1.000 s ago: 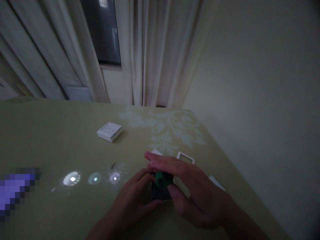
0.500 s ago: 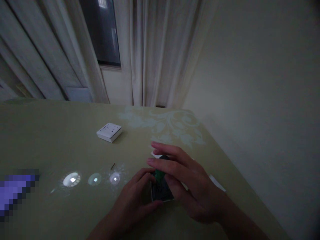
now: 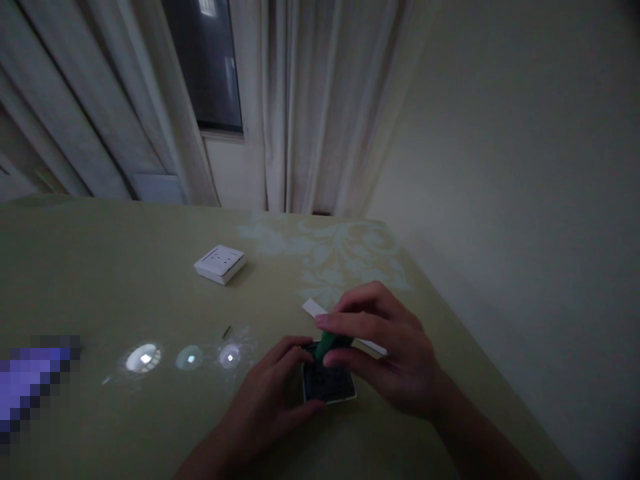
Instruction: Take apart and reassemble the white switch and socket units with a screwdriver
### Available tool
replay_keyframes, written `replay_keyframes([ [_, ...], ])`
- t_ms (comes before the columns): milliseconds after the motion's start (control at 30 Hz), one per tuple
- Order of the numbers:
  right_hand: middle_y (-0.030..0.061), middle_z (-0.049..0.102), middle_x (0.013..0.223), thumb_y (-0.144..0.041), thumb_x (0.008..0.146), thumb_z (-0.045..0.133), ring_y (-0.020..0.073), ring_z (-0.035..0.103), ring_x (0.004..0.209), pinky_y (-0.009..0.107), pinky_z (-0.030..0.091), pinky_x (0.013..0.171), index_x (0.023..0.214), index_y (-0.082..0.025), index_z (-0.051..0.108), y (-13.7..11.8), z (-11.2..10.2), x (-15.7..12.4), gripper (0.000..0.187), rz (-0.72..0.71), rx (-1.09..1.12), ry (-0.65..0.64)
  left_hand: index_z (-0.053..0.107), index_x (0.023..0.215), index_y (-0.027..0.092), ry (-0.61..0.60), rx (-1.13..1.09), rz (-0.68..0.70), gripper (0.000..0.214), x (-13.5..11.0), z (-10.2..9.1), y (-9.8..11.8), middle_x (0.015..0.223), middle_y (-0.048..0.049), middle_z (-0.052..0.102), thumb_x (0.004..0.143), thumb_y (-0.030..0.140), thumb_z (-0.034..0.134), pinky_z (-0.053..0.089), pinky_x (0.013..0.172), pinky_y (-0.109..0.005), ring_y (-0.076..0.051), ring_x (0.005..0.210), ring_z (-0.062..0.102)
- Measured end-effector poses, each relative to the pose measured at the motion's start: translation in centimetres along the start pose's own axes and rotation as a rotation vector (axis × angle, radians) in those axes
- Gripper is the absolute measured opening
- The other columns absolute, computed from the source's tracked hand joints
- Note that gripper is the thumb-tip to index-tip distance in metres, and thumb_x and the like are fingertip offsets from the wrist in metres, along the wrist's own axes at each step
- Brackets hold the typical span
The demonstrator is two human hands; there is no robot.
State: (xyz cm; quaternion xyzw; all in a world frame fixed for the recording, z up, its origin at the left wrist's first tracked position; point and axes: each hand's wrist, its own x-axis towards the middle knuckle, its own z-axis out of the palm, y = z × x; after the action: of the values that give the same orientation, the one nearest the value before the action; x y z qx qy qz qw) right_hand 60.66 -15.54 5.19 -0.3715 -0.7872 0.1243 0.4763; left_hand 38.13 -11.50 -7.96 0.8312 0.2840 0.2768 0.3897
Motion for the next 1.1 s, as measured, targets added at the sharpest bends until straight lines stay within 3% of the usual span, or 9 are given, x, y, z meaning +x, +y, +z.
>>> replay_keyframes([
  [133,0.0093,0.067,0.137,-0.023,0.112,0.056,0.0218,0.070,0.122,0.037,0.064,0.101,0.155,-0.029,0.063,-0.2,0.1,0.0,0.044,0.018,0.083,-0.097,0.063,0.135,0.037,0.010,0.013,0.000,0.054,0.1,0.0,-0.1,0.147,-0.0050,0.066,0.087,0.029,0.088,0.063,0.103,-0.054,-0.034,0.129,0.070],
  [267,0.0058,0.066,0.119,-0.029,0.105,0.073,0.0171,0.070,0.106,0.029,0.063,0.094,0.145,-0.028,0.072,-0.4,0.6,0.0,0.040,-0.019,0.071,-0.023,0.062,0.137,0.038,0.013,0.005,0.024,0.055,0.0,0.0,-0.1,0.146,-0.0040,0.068,0.089,0.026,0.085,0.062,0.105,-0.054,-0.034,0.130,0.070],
  [433,0.0109,0.066,0.141,-0.016,0.109,0.059,0.0207,0.069,0.126,0.034,0.061,0.106,0.155,-0.024,0.062,-0.5,0.9,-0.1,0.047,-0.074,0.132,-0.070,0.061,0.139,0.040,0.021,0.004,0.028,0.058,0.0,0.0,-0.1,0.146,-0.0032,0.069,0.089,0.028,0.086,0.063,0.104,-0.051,-0.034,0.129,0.071],
  [500,0.0065,0.071,0.126,-0.021,0.106,0.071,0.0172,0.071,0.114,0.028,0.062,0.098,0.150,-0.027,0.067,-0.5,1.0,-0.2,0.045,-0.098,0.093,0.002,0.062,0.138,0.040,0.029,-0.006,0.020,0.058,0.0,0.1,-0.2,0.144,-0.0023,0.071,0.088,0.029,0.087,0.064,0.103,-0.050,-0.034,0.128,0.072],
  [567,0.0069,0.068,0.124,-0.033,0.103,0.076,0.0181,0.070,0.112,0.029,0.062,0.097,0.146,-0.027,0.071,-0.5,1.0,-0.3,0.044,-0.072,0.050,0.028,0.063,0.138,0.040,0.024,-0.015,0.016,0.057,0.1,0.1,-0.3,0.144,-0.0024,0.071,0.088,0.030,0.087,0.064,0.103,-0.050,-0.034,0.128,0.071],
  [700,0.0109,0.067,0.141,-0.023,0.112,0.054,0.0210,0.069,0.125,0.035,0.060,0.105,0.157,-0.026,0.061,-0.4,1.0,-0.4,0.045,-0.029,0.120,-0.062,0.064,0.138,0.039,0.019,-0.010,0.016,0.056,0.1,0.0,-0.1,0.149,-0.0040,0.067,0.088,0.032,0.088,0.062,0.106,-0.052,-0.035,0.132,0.069],
  [833,0.0053,0.067,0.121,-0.034,0.104,0.075,0.0175,0.068,0.110,0.028,0.062,0.095,0.145,-0.030,0.072,-0.5,1.0,-0.3,0.041,-0.040,0.069,0.015,0.067,0.127,0.039,0.031,-0.043,0.005,0.045,0.2,-0.1,0.1,0.138,-0.0013,0.073,0.087,0.031,0.087,0.064,0.099,-0.047,-0.033,0.123,0.073],
  [967,0.0106,0.067,0.138,-0.023,0.113,0.051,0.0194,0.067,0.123,0.033,0.059,0.105,0.158,-0.023,0.059,-0.9,0.9,-0.3,0.046,-0.036,0.123,-0.113,0.068,0.121,0.038,0.039,-0.043,-0.002,0.040,0.2,0.0,-0.2,0.140,-0.0017,0.073,0.086,0.034,0.089,0.062,0.103,-0.048,-0.036,0.128,0.070],
  [1100,0.0050,0.065,0.120,-0.037,0.103,0.077,0.0167,0.067,0.108,0.027,0.061,0.096,0.146,-0.029,0.071,-0.8,0.8,-0.4,0.045,-0.041,0.040,0.000,0.069,0.119,0.036,0.042,-0.073,0.004,0.036,0.3,0.2,-0.5,0.135,-0.0017,0.075,0.088,0.034,0.086,0.064,0.099,-0.047,-0.034,0.123,0.073],
])
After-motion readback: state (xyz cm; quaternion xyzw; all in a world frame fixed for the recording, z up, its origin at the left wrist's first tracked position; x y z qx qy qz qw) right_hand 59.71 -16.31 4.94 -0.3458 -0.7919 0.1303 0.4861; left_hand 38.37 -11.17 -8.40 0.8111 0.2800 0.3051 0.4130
